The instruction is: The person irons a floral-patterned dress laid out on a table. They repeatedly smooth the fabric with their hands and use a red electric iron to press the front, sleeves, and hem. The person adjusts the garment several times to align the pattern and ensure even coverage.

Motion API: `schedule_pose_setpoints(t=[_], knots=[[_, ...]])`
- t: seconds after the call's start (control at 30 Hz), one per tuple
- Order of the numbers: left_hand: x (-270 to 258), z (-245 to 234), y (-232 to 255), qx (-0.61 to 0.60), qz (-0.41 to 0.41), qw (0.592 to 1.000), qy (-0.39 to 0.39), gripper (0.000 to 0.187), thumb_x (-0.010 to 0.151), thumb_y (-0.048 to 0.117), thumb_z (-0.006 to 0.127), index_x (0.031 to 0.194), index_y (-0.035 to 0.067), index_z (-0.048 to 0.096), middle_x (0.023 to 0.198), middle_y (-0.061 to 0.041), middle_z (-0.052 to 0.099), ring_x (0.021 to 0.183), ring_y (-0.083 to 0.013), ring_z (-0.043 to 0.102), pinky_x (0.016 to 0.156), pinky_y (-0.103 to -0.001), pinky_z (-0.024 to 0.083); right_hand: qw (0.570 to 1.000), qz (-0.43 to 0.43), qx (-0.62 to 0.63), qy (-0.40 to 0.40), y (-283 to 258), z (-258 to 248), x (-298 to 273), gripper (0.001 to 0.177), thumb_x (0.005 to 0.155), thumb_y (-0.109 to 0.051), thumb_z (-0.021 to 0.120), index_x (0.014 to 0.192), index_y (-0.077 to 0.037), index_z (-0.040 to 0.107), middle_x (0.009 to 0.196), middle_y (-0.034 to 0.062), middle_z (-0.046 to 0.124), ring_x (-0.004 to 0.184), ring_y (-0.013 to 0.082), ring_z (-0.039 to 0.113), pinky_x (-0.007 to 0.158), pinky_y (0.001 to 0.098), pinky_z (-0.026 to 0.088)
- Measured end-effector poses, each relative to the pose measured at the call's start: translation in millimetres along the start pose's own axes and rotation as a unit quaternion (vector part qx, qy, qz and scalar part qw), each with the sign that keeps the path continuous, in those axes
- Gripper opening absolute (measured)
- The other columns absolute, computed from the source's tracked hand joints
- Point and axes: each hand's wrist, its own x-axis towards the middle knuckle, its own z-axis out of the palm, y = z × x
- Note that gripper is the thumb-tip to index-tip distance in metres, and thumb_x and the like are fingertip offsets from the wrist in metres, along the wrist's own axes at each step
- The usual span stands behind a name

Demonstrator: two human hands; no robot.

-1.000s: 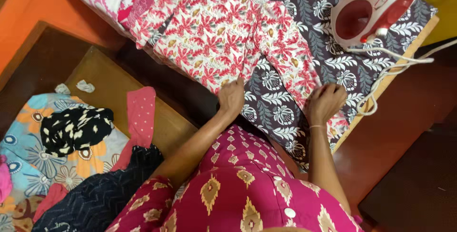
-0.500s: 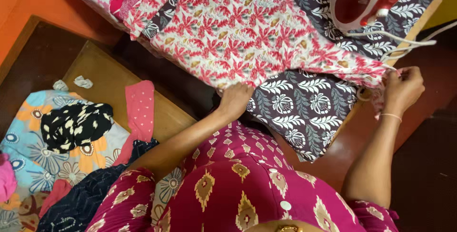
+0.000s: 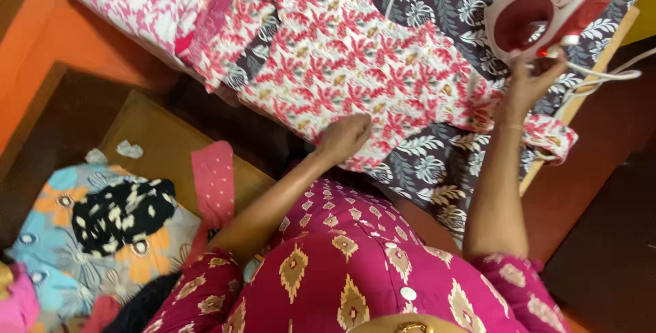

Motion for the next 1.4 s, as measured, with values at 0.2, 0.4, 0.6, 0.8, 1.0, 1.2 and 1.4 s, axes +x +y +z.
schedule_pose_setpoints(t=[0.2,0.4,0.6,0.8,1.0,1.2,1.4], knots=[[30,-100,-83,-0.057,-0.042,0.981,0.182,0.007,0.096,0.015,0.062,0.093,0.009,0.062,0.08,-0.005,0.065,0.072,-0.0221,0.065,0.061,-0.04,0.05,0.999,0.026,0.028,0.015,3,5,50,0.089,0.102,0.012,0.077,0.168,-0.006,0.021,0.161,0.0135,0.038,0.126,0.0201,0.055,0.106,0.0356,0.06],[108,-190,-174,0.088,-0.01,0.928,0.362,0.021,0.094,0.02,0.07,0.106,0.006,0.059,0.101,-0.013,0.061,0.099,-0.0305,0.06,0.093,-0.049,0.044,0.968,0.134,-0.162,-0.139,-158,43,53,0.025,0.103,-0.007,0.067,0.123,0.008,0.062,0.11,0.0112,0.071,0.094,0.0162,0.065,0.087,0.0292,0.051],[189,-224,-221,0.189,0.014,0.914,0.358,0.062,0.079,0.033,0.081,0.124,0.0,0.055,0.124,-0.02,0.056,0.118,-0.0374,0.051,0.099,-0.058,0.037,0.781,0.211,-0.547,-0.216,-237,214,-76,0.043,0.092,-0.032,0.083,0.116,0.002,0.07,0.084,0.0189,0.072,0.069,0.0288,0.068,0.058,0.0427,0.052],[230,-229,-227,0.153,-0.082,0.96,0.219,0.035,0.084,0.024,0.08,0.11,0.008,0.062,0.114,-0.011,0.06,0.114,-0.0304,0.054,0.096,-0.05,0.041,0.735,0.169,-0.582,-0.305,-206,341,-176,0.052,0.092,-0.045,0.075,0.108,0.002,0.059,0.06,0.0148,0.063,0.049,0.0336,0.062,0.047,0.049,0.046],[234,-226,-244,0.157,-0.006,0.958,0.24,0.023,0.091,0.021,0.075,0.105,0.008,0.062,0.106,-0.009,0.061,0.104,-0.0286,0.057,0.089,-0.047,0.043,0.72,0.056,-0.646,-0.248,-166,364,-163,0.049,0.101,-0.048,0.072,0.102,0.0,0.061,0.066,0.0125,0.064,0.051,0.0284,0.06,0.046,0.0469,0.047],[239,-221,-249,0.151,0.017,0.955,0.255,0.018,0.096,0.022,0.07,0.104,0.009,0.06,0.101,-0.007,0.061,0.099,-0.0262,0.058,0.087,-0.046,0.043,0.745,0.164,-0.614,-0.202,-91,417,-54,0.057,0.098,-0.055,0.069,0.112,-0.001,0.06,0.066,0.0105,0.065,0.049,0.0234,0.062,0.043,0.0434,0.047],[235,-228,-244,0.171,0.01,0.949,0.265,0.02,0.092,0.024,0.071,0.101,0.009,0.061,0.102,-0.006,0.064,0.102,-0.0272,0.06,0.088,-0.046,0.045,0.737,0.112,-0.598,-0.295,-119,423,-82,0.053,0.103,-0.046,0.066,0.108,0.006,0.057,0.06,0.0109,0.06,0.044,0.0194,0.053,0.037,0.0369,0.043]])
